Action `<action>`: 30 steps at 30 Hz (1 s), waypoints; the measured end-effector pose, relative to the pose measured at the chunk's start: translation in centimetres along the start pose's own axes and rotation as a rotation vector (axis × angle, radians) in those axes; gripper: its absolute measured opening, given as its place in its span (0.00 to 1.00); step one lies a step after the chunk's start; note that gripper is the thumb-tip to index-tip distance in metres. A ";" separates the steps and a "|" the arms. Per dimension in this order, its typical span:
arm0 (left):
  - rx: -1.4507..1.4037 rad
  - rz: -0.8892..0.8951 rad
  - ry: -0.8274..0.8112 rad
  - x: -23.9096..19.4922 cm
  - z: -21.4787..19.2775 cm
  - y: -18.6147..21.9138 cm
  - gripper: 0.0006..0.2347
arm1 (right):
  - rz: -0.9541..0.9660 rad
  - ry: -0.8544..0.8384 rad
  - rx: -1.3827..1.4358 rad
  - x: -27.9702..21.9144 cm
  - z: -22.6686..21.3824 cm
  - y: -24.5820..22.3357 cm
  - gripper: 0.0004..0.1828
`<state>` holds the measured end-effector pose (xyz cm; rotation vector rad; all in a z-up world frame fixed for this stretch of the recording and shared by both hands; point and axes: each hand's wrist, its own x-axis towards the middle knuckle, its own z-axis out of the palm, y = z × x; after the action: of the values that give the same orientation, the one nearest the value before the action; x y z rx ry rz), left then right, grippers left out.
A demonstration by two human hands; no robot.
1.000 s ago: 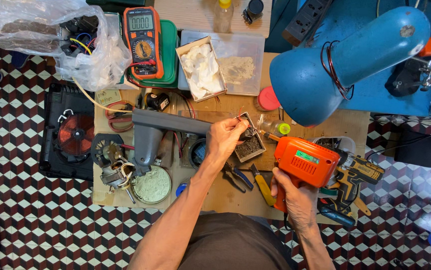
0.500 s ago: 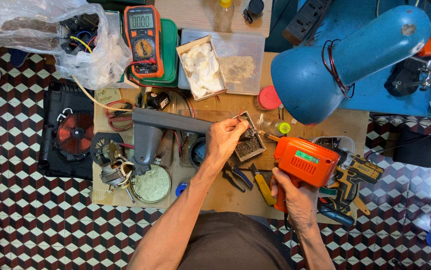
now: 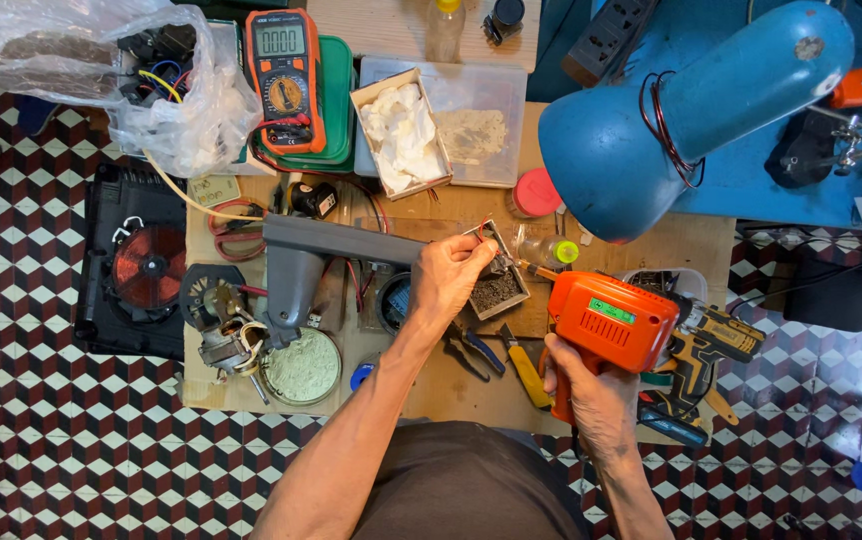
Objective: The person manipulates small wires and components on a cluttered workbench, then uses a heat gun to apply heat to a small electronic part. The person continues to adjust the wires and components by hand.
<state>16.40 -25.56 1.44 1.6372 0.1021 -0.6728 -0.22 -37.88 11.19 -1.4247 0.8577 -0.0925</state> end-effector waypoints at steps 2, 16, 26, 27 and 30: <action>0.039 0.010 0.011 -0.1 -0.1 0.1 0.13 | -0.003 0.000 -0.014 -0.1 -0.1 0.1 0.10; 0.303 0.020 0.077 -0.2 -0.9 0.6 0.16 | 0.038 -0.051 -0.009 0.0 0.0 0.0 0.11; 0.439 0.063 0.065 0.2 -2.9 0.4 0.18 | 0.112 -0.054 0.054 0.4 1.1 -0.8 0.12; 0.446 0.061 0.059 0.2 -3.0 0.5 0.18 | 0.110 -0.053 0.053 0.4 1.1 -0.7 0.12; 0.457 0.055 0.043 0.1 -3.3 0.8 0.18 | 0.112 -0.048 0.032 0.4 1.0 -0.4 0.12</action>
<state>18.04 -22.62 2.20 2.0849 -0.0720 -0.6487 0.83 -37.36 11.29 -1.3407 0.8914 0.0127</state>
